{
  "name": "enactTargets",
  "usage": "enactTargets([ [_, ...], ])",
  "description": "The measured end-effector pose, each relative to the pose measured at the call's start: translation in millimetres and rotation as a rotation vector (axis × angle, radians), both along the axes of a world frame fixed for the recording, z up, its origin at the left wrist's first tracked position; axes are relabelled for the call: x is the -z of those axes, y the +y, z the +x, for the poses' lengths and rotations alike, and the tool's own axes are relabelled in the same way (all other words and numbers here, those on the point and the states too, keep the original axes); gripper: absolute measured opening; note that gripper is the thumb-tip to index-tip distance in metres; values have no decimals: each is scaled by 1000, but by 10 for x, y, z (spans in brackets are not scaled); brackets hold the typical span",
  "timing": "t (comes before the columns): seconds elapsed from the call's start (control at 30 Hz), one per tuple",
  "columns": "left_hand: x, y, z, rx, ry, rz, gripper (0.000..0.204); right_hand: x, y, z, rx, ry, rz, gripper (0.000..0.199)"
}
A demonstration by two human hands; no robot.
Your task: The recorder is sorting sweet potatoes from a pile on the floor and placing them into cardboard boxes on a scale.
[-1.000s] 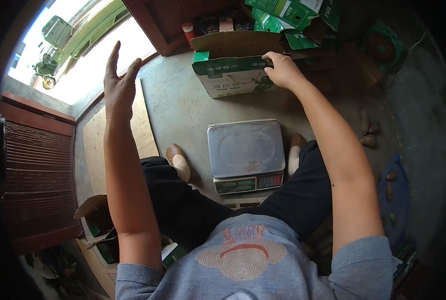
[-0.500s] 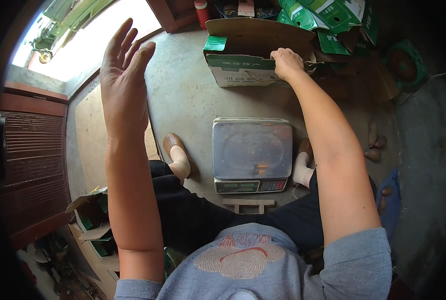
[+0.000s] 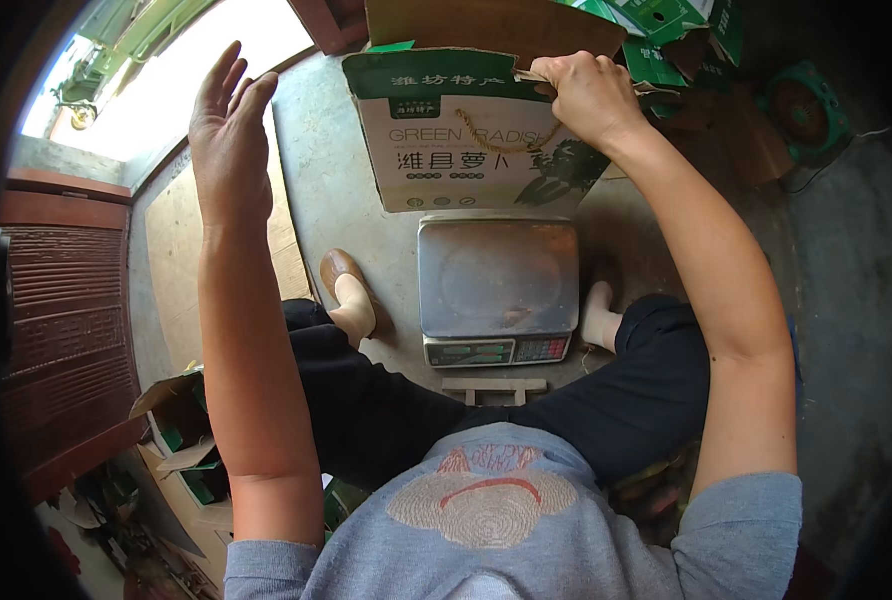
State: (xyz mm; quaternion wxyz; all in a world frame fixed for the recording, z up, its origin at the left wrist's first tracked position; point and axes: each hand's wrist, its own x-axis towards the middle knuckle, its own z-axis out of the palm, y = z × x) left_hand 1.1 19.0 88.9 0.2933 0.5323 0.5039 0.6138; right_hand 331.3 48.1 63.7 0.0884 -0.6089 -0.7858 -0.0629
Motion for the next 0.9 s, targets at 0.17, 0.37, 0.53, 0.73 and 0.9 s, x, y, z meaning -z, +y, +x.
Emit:
enactTargets([
  [0.17, 256, -6, -7, 105, 12, -192, 67, -126, -859, 72, -261, 86, 162, 11],
  [0.37, 712, -76, 47, 299, 248, -392, 102, 46, -1780, 101, -363, 170, 225, 26],
  [0.53, 606, -395, 154, 619, 423, -486, 57, 118, -2437, 65, -334, 152, 148, 23],
  [0.73, 481, -620, 194, 709, 800, -585, 35, 226, -2913, 4, -294, 168, 91, 11],
  [0.9, 447, -677, 215, 743, 896, -643, 42, 237, -2953, -23, -264, 199, 76, 7],
])
